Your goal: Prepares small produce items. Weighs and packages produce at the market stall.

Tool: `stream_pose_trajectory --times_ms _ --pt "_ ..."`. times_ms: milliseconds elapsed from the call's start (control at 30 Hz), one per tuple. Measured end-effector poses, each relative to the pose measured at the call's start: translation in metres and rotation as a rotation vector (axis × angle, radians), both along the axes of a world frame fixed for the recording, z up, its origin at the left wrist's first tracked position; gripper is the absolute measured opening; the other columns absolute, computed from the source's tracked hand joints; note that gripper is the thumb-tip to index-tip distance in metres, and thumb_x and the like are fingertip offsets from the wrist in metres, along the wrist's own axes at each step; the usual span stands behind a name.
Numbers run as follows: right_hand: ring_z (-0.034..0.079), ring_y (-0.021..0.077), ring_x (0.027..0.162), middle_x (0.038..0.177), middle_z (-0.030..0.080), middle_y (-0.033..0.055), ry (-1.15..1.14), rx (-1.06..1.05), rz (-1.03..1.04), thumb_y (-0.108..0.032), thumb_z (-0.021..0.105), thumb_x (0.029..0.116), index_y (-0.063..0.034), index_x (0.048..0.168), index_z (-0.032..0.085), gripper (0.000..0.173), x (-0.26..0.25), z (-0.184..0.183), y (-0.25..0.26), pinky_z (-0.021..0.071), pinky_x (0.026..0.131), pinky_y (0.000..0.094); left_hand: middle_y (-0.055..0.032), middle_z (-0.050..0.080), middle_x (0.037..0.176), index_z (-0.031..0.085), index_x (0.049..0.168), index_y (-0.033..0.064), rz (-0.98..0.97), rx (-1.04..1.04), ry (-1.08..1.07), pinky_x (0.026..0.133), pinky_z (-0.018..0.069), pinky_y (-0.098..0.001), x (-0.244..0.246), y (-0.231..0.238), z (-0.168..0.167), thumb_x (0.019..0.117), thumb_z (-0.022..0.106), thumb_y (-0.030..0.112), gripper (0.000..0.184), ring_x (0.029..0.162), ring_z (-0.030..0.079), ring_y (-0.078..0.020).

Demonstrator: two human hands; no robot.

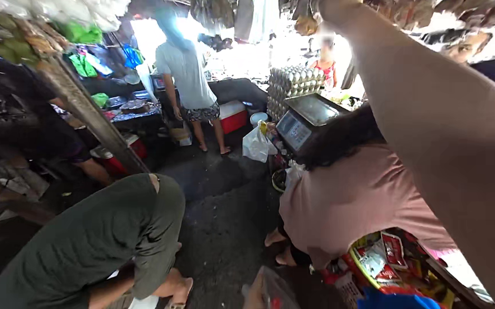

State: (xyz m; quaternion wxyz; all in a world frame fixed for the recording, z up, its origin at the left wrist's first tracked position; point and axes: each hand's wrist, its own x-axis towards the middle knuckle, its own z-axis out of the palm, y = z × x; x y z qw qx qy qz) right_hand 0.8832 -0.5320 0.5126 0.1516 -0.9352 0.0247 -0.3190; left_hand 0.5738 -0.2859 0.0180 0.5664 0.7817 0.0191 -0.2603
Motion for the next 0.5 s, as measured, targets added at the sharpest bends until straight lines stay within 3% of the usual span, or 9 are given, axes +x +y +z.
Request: stream_pose_trajectory --times_ms 67,100,133,167,233,267,333,400,500 --pt "0.061 0.0379 0.123 0.128 0.065 0.0242 -0.014 0.155 0.079 -0.017 0.047 0.1056 0.0006 0.129 0.064 0.034 -0.022 -0.046 0.019 0.0451 0.105 0.0573 -0.0226 0.065 0.13 0.029 0.161 0.008 0.008 -0.019 -0.03 0.091 0.0596 -0.0522 0.013 -0.004 0.009 0.0735 0.084 0.003 0.103 0.106 0.071 -0.0315" --pt "0.065 0.0324 0.116 0.123 0.066 0.0213 0.012 0.267 0.127 -0.024 0.037 0.1112 0.0004 0.132 0.059 0.039 -0.042 -0.073 0.033 0.0497 0.099 0.0517 -0.0208 0.065 0.132 0.029 0.161 0.0088 -0.001 -0.04 -0.051 0.09 0.06 -0.0497 0.022 -0.005 0.017 0.0735 0.083 0.002 0.103 0.105 0.071 -0.0288" --pt "0.067 0.0269 0.098 0.11 0.067 0.0176 0.012 0.421 0.212 -0.03 0.033 0.113 0.0004 0.128 0.059 0.043 -0.066 -0.103 0.047 0.0535 0.086 0.046 -0.0197 0.065 0.129 0.031 0.16 0.0092 0.0 -0.066 -0.073 0.083 0.0614 -0.048 0.029 -0.008 0.028 0.0732 0.08 0.001 0.1 0.098 0.072 -0.027" --pt "0.064 0.0192 0.078 0.095 0.064 0.0114 0.023 0.59 0.342 -0.035 0.034 0.113 -0.0016 0.123 0.06 0.043 -0.093 -0.14 0.058 0.0546 0.071 0.0383 -0.017 0.068 0.121 0.036 0.157 0.009 0.009 -0.103 -0.098 0.074 0.0627 -0.0449 0.033 -0.012 0.04 0.0724 0.077 0.0 0.094 0.088 0.072 -0.0241" --pt "0.06 0.0105 0.069 0.091 0.064 0.0058 0.236 0.896 0.64 -0.038 0.045 0.1096 -0.0082 0.126 0.06 0.037 -0.169 -0.223 0.067 0.0535 0.063 0.0291 -0.0117 0.071 0.108 0.046 0.148 0.0068 0.015 -0.17 -0.154 0.064 0.063 -0.0406 0.036 -0.019 0.064 0.0721 0.075 0.0 0.081 0.076 0.072 -0.0202" --pt "0.061 0.0095 0.076 0.097 0.065 0.0059 0.383 0.949 0.77 -0.028 0.051 0.1076 -0.0062 0.129 0.059 0.031 -0.199 -0.262 0.064 0.0542 0.068 0.0281 -0.0095 0.071 0.102 0.046 0.147 0.0054 0.01 -0.212 -0.197 0.06 0.0618 -0.0376 0.036 -0.023 0.074 0.071 0.074 0.001 0.081 0.072 0.07 -0.0178" --pt "0.065 0.0134 0.089 0.106 0.067 0.0098 0.551 0.83 0.804 -0.01 0.061 0.0998 -0.0014 0.125 0.061 0.027 -0.245 -0.327 0.05 0.0561 0.082 0.0318 -0.0043 0.069 0.088 0.045 0.144 0.0025 0.009 -0.299 -0.306 0.053 0.059 -0.0317 0.036 -0.03 0.083 0.0676 0.073 0.0 0.082 0.063 0.067 -0.0128" --pt "0.068 0.0237 0.102 0.113 0.068 0.0166 0.588 0.697 0.71 -0.006 0.064 0.0953 -0.0009 0.122 0.067 0.027 -0.276 -0.375 0.031 0.0569 0.093 0.0431 -0.0051 0.071 0.108 0.042 0.15 0.002 -0.042 -0.311 -0.382 0.058 0.0612 -0.0309 0.032 -0.04 0.093 0.0676 0.073 -0.006 0.088 0.076 0.07 -0.0114" --pt "0.067 0.0265 0.106 0.112 0.069 0.0197 0.646 0.7 0.694 -0.007 0.067 0.0941 0.005 0.118 0.066 0.026 -0.307 -0.404 0.005 0.0541 0.097 0.045 -0.0104 0.069 0.118 0.044 0.147 0.0024 -0.238 -0.246 -0.361 0.055 0.0629 -0.0358 0.024 -0.061 0.104 0.071 0.075 -0.01 0.083 0.075 0.072 -0.0164"
